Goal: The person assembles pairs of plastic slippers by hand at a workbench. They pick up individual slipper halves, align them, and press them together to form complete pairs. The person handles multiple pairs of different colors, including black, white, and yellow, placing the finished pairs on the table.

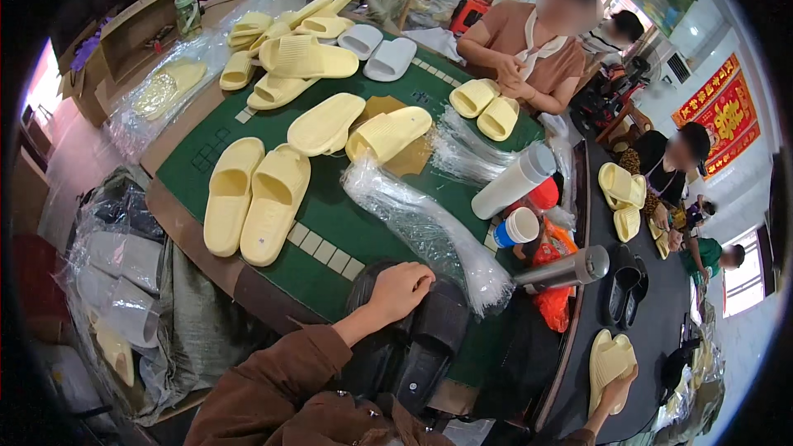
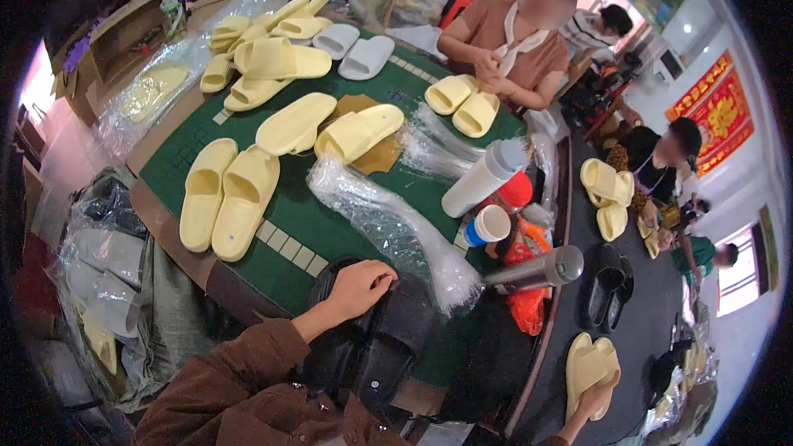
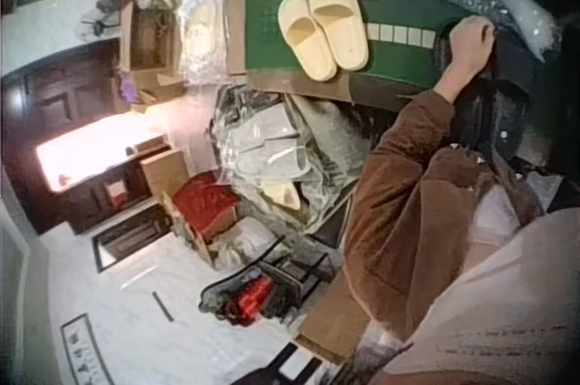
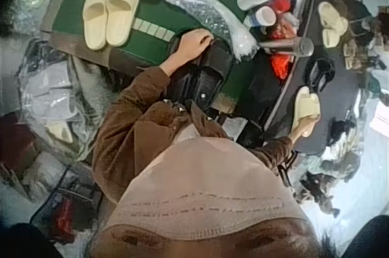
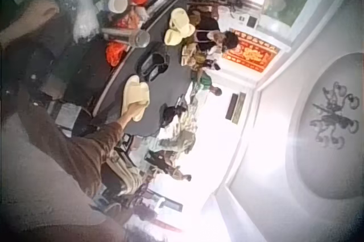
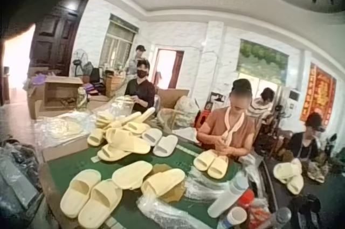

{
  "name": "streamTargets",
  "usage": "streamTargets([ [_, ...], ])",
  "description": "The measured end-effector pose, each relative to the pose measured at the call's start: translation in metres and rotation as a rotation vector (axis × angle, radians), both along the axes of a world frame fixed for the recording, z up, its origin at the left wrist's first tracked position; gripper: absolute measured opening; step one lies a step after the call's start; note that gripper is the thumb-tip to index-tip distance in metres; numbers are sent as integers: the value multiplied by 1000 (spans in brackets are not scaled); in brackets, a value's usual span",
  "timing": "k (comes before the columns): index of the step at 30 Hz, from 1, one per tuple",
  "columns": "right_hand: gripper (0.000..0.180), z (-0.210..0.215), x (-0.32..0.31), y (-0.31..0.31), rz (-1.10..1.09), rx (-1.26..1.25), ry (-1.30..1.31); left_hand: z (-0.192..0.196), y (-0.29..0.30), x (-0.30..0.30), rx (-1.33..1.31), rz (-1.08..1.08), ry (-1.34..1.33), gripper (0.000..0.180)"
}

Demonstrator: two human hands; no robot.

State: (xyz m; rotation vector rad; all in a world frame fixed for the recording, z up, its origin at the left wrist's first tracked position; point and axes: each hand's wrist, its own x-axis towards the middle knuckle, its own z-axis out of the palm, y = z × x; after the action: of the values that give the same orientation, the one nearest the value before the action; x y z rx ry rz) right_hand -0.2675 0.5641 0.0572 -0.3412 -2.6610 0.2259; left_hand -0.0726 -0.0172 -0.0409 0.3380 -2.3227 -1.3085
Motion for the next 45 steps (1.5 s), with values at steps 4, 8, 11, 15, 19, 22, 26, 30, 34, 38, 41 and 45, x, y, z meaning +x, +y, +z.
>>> streamTargets([
  [4,61,9,14,-11,48,53,-98,-5,0,-1,-45,23,98,14],
  [8,65,3,33,-29,169,-217,-85,3,-8,-3,-47,16,96,13],
  [11,68,-5,54,-19,194,-302,-84,6,2,6,2,0,40,13],
  [15,62,5,55,-49,336,-341,-45,15,-2,3,3,3,23,11],
  [19,56,-2,50,-53,292,-251,-30,45,0,11,-146,33,319,15],
  [22,58,-5,50,-57,329,-237,-30,82,10,48,-260,-14,374,23],
  [26,63,-13,54,-54,393,-288,106,70,30,122,-329,-51,119,29],
  [30,70,-18,55,-42,219,-665,65,23,36,168,-362,-97,-138,57],
  [34,51,-6,64,-68,-49,-292,79,19,56,161,-383,-116,-162,63],
  [38,53,29,88,-118,-116,22,-115,2,75,130,-485,-108,-120,60],
  [41,58,46,102,-146,-155,132,-202,-1,75,116,-496,-52,-82,60],
  [45,59,31,96,-118,-75,155,-120,-2,49,113,-480,49,-32,51],
])
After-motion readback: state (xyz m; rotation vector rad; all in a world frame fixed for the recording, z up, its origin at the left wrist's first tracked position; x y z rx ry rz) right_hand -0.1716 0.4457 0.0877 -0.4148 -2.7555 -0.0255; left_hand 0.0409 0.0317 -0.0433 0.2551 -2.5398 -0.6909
